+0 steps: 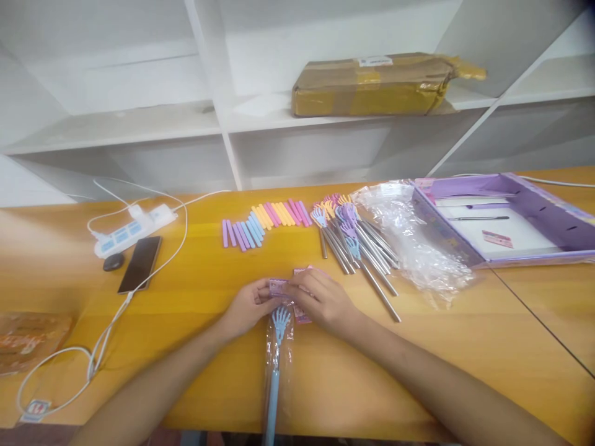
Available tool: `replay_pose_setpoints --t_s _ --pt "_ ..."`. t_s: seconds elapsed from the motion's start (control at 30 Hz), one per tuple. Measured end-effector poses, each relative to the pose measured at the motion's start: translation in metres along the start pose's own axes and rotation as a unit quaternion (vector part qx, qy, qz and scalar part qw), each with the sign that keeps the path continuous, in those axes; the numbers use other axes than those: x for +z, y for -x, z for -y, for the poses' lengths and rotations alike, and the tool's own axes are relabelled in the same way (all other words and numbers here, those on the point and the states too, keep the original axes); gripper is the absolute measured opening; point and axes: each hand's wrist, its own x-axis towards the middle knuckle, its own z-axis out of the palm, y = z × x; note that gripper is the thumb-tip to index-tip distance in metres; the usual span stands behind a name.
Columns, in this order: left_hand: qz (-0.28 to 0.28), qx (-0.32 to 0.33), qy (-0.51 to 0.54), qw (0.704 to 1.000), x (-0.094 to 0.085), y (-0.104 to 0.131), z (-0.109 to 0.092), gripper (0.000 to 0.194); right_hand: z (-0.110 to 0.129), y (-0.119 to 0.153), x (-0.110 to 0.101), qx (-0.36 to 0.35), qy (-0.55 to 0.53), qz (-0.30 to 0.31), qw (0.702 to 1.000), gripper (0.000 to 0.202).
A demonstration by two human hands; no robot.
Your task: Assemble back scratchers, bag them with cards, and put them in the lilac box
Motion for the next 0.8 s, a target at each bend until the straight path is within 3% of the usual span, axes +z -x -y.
replay_pose_setpoints --t_s 0.13,0.3,0.63,0.8 --pt "0.016 0.011 0.000 1.000 -0.001 0.001 0.003 0.043 0.006 -0.004 -0.009 -0.009 0.032 0.018 0.999 0.025" --pt "0.020 0.024 0.002 1.000 -0.003 0.001 0.004 0.041 0.005 0.001 -0.005 -0.002 0.067 0.019 0.998 0.025" --pt "-0.021 0.027 0.017 0.999 -0.005 -0.001 0.002 0.042 0.005 -0.005 0.000 -0.031 0.030 0.060 0.997 0.019" --pt "-0.071 0.025 0.008 0.997 -0.002 -0.001 0.000 0.036 0.007 -0.007 0.003 -0.030 0.001 0.049 0.998 0.024"
